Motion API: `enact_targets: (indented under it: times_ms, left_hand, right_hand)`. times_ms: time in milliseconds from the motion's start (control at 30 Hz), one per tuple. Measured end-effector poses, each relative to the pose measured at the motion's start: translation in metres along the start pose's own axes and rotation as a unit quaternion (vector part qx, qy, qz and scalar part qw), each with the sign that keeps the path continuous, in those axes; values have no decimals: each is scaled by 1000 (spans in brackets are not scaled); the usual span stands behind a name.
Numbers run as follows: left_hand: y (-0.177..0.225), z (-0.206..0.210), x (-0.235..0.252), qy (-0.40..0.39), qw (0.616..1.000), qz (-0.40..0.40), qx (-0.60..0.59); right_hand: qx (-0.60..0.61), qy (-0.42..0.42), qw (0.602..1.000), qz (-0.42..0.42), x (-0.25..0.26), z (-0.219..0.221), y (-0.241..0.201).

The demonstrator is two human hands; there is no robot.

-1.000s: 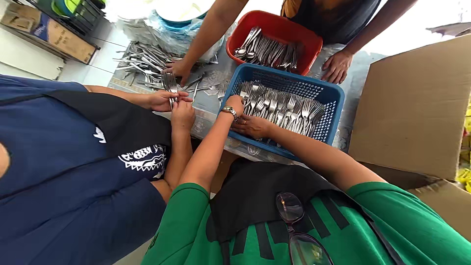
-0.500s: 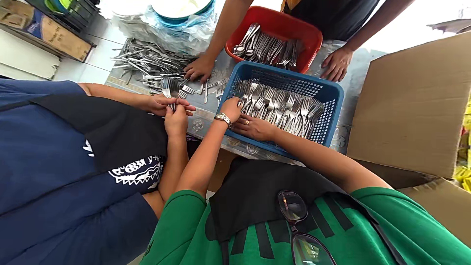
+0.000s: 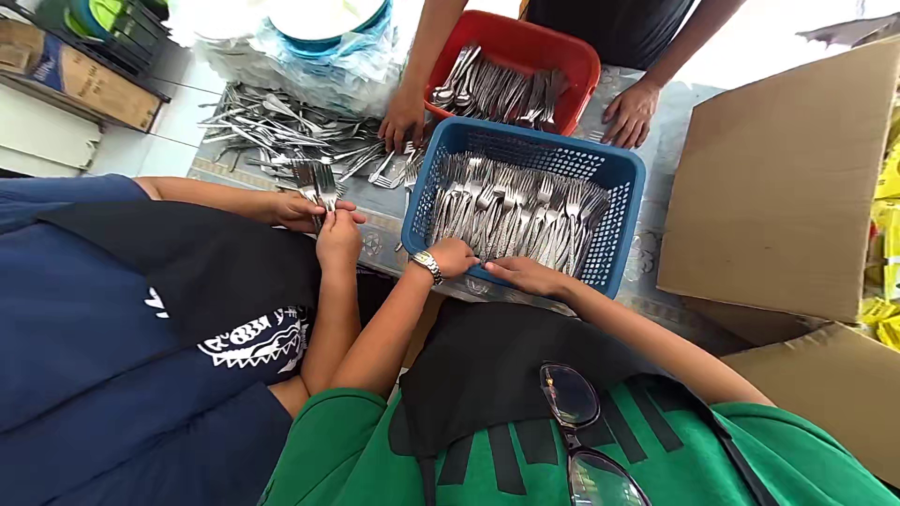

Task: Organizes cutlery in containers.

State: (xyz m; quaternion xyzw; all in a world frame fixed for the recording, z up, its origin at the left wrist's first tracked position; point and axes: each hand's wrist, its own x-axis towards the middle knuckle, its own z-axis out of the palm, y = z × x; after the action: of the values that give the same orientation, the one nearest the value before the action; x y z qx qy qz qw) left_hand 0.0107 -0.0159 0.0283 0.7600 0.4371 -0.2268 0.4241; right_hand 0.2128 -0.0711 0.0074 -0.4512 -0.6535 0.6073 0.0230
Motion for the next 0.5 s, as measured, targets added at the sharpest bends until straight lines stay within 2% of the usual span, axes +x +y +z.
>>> enact_targets:
  times_ms: [200, 333, 500]
  left_hand:
    - [20, 7, 6, -67, 989, -79, 108]
    - [29, 11, 3, -26, 986, -127, 103]
    - [16, 19, 10, 48, 992, -103, 57]
  right_hand:
    - [2, -49, 998, 26, 17, 3, 0]
    - [-3, -11, 1000, -15, 20, 9, 5]
    - [-30, 58, 997, -41, 23, 14, 17]
